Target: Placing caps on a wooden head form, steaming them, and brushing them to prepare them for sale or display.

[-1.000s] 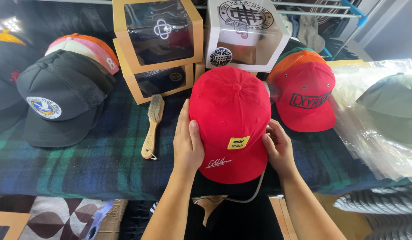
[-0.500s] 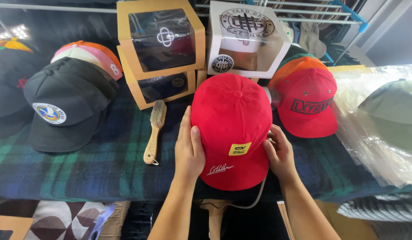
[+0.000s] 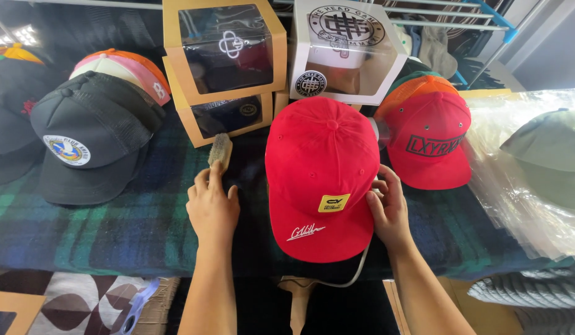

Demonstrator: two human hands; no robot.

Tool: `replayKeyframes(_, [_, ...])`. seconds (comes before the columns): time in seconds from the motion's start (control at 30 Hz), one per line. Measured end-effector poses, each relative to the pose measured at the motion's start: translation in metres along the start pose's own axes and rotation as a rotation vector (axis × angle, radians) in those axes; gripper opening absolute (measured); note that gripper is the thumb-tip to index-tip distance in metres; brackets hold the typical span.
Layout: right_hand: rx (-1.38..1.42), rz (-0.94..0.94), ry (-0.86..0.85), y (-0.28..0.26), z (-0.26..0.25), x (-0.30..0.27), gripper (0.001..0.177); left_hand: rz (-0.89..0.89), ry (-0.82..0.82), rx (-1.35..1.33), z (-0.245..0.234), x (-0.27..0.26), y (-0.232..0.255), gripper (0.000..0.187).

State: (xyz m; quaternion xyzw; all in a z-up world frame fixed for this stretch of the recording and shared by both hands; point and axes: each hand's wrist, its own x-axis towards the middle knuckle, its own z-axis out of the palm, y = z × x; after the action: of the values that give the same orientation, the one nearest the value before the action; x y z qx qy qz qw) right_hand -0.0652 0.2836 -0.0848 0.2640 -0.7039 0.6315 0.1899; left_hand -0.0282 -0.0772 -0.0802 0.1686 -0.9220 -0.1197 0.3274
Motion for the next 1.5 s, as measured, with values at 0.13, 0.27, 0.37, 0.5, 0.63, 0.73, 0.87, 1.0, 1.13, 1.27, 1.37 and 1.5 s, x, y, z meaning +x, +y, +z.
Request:
replayKeyframes(0.13, [0.009, -0.010, 0.004, 0.000, 0.002, 0.001, 0.056, -0.023, -0.038, 0.025, -0.004, 0.001, 0.002, 0.073])
replayKeyframes(0.27, [-0.032, -0.030, 0.025, 0.004, 0.002, -0.001, 0.054, -0.038, -0.037, 0.010, 0.000, -0.001, 0.000, 0.071])
replayKeyframes(0.37, [-0.037, -0.029, 0.017, 0.003, 0.002, 0.001, 0.055, -0.029, -0.018, 0.003, 0.003, -0.002, -0.003, 0.071])
replayKeyframes(0.5, [-0.043, -0.020, 0.002, 0.005, 0.000, 0.005, 0.057, -0.023, -0.028, -0.018, -0.005, -0.001, -0.001, 0.070])
replayKeyframes(0.63, [-0.043, -0.001, -0.003, 0.004, 0.001, 0.004, 0.059, -0.002, -0.008, -0.026, -0.006, -0.002, -0.003, 0.071])
replayKeyframes(0.73, [-0.020, 0.022, -0.014, -0.004, 0.003, 0.007, 0.060, 0.018, -0.004, 0.005, -0.007, -0.003, -0.002, 0.068])
replayKeyframes(0.87, [-0.053, -0.009, -0.013, -0.003, 0.004, 0.008, 0.059, 0.045, 0.001, -0.001, -0.008, -0.005, -0.005, 0.067])
replayKeyframes(1.0, [-0.035, -0.011, -0.017, 0.000, 0.003, 0.008, 0.060, 0.043, 0.003, -0.007, -0.010, -0.004, -0.004, 0.066])
replayKeyframes(1.13, [-0.047, -0.017, -0.024, -0.005, 0.005, 0.010, 0.060, 0.021, 0.001, -0.017, -0.006, -0.001, -0.006, 0.073])
replayKeyframes(1.27, [0.046, -0.043, 0.052, -0.025, 0.010, 0.011, 0.060, -0.095, -0.209, -0.129, -0.020, 0.014, -0.018, 0.081])
replayKeyframes(1.37, [0.093, -0.043, 0.116, -0.059, 0.022, 0.012, 0.060, -0.234, -0.416, -0.418, -0.071, 0.007, -0.005, 0.065])
replayKeyframes(1.5, [0.165, -0.054, 0.092, -0.084, 0.055, 0.001, 0.068, -0.481, -0.427, -1.077, -0.129, -0.025, 0.039, 0.063])
